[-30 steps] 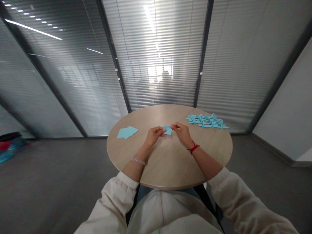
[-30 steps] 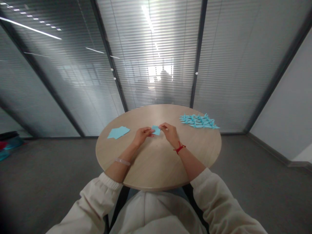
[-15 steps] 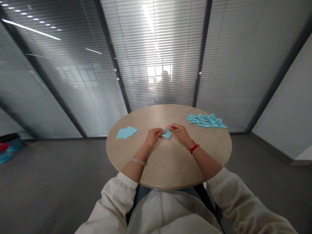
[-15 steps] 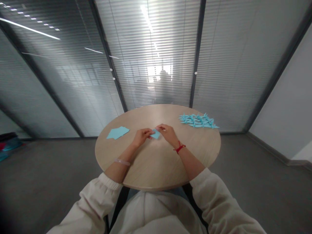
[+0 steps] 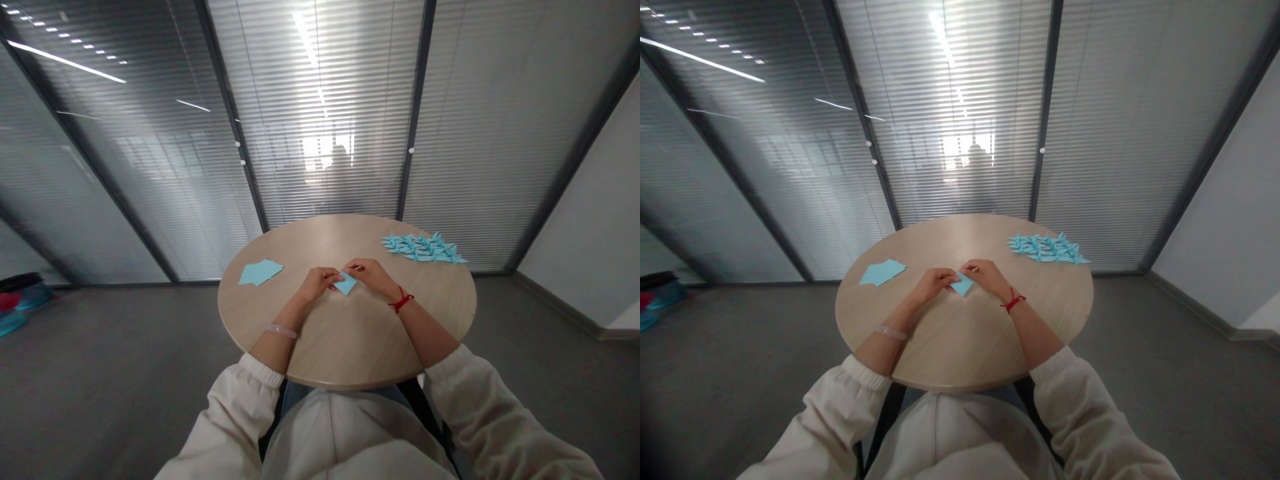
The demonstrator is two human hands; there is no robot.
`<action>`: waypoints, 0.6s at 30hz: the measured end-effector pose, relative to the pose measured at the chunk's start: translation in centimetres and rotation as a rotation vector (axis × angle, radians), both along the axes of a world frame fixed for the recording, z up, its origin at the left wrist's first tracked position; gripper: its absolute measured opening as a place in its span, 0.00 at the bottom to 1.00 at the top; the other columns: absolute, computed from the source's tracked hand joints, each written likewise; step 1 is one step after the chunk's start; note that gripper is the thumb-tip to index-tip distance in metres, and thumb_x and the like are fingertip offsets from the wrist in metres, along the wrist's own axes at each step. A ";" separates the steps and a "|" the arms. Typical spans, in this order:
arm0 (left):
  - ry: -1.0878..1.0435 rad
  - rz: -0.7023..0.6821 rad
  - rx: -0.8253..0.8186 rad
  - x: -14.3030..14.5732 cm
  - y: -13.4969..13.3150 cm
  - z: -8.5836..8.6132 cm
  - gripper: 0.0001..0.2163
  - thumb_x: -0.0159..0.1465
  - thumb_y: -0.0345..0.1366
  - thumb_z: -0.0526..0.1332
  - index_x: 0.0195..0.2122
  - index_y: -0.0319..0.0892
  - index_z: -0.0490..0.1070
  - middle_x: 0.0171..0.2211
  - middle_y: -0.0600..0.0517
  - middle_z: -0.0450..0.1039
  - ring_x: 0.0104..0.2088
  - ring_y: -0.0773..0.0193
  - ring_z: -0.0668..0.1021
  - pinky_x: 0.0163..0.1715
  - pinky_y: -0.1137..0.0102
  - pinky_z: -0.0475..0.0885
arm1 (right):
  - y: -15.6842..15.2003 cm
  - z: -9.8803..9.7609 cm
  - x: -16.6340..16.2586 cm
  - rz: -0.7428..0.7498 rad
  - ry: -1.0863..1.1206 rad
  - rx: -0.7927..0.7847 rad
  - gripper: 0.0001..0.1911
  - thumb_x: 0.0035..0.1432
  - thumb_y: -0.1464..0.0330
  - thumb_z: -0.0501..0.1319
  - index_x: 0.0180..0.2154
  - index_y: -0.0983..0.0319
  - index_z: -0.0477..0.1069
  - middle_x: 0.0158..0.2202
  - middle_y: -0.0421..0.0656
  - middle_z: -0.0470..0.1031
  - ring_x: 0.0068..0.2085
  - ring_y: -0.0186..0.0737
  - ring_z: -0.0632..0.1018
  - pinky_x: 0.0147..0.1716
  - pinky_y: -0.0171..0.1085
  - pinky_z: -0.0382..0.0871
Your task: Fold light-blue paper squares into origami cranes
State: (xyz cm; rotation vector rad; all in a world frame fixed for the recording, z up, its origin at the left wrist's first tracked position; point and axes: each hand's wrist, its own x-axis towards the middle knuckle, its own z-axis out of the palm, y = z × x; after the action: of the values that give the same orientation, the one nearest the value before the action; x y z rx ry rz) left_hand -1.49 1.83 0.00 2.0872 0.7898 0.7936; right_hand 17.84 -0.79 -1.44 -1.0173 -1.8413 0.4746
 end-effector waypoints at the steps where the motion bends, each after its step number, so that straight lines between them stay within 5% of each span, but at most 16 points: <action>1: -0.001 -0.007 -0.004 0.0 0.0 0.0 0.14 0.56 0.45 0.62 0.25 0.38 0.75 0.23 0.52 0.73 0.24 0.67 0.73 0.26 0.75 0.67 | 0.0 0.0 0.0 -0.004 -0.007 0.009 0.12 0.57 0.63 0.58 0.33 0.62 0.77 0.34 0.44 0.80 0.35 0.39 0.77 0.36 0.35 0.69; 10: 0.042 -0.058 -0.017 0.1 0.1 -0.3 0.16 0.56 0.47 0.62 0.25 0.36 0.74 0.21 0.54 0.71 0.23 0.69 0.71 0.25 0.76 0.64 | 0.1 -0.3 -0.2 -0.016 -0.025 -0.019 0.11 0.57 0.65 0.58 0.32 0.65 0.77 0.32 0.45 0.79 0.33 0.37 0.77 0.33 0.33 0.68; 18: 0.101 0.046 0.117 0.2 0.0 -0.3 0.19 0.59 0.49 0.57 0.23 0.37 0.72 0.19 0.55 0.67 0.22 0.69 0.68 0.23 0.76 0.60 | 0.0 -0.3 -0.4 -0.023 -0.017 -0.048 0.11 0.54 0.62 0.63 0.32 0.63 0.76 0.31 0.44 0.79 0.33 0.37 0.76 0.34 0.33 0.67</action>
State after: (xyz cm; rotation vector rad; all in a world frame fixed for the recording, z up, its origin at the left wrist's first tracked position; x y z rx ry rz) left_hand -1.31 1.85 -0.26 2.2346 0.8676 0.7804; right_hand 17.42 -0.79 -1.70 -1.0773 -1.8394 0.5001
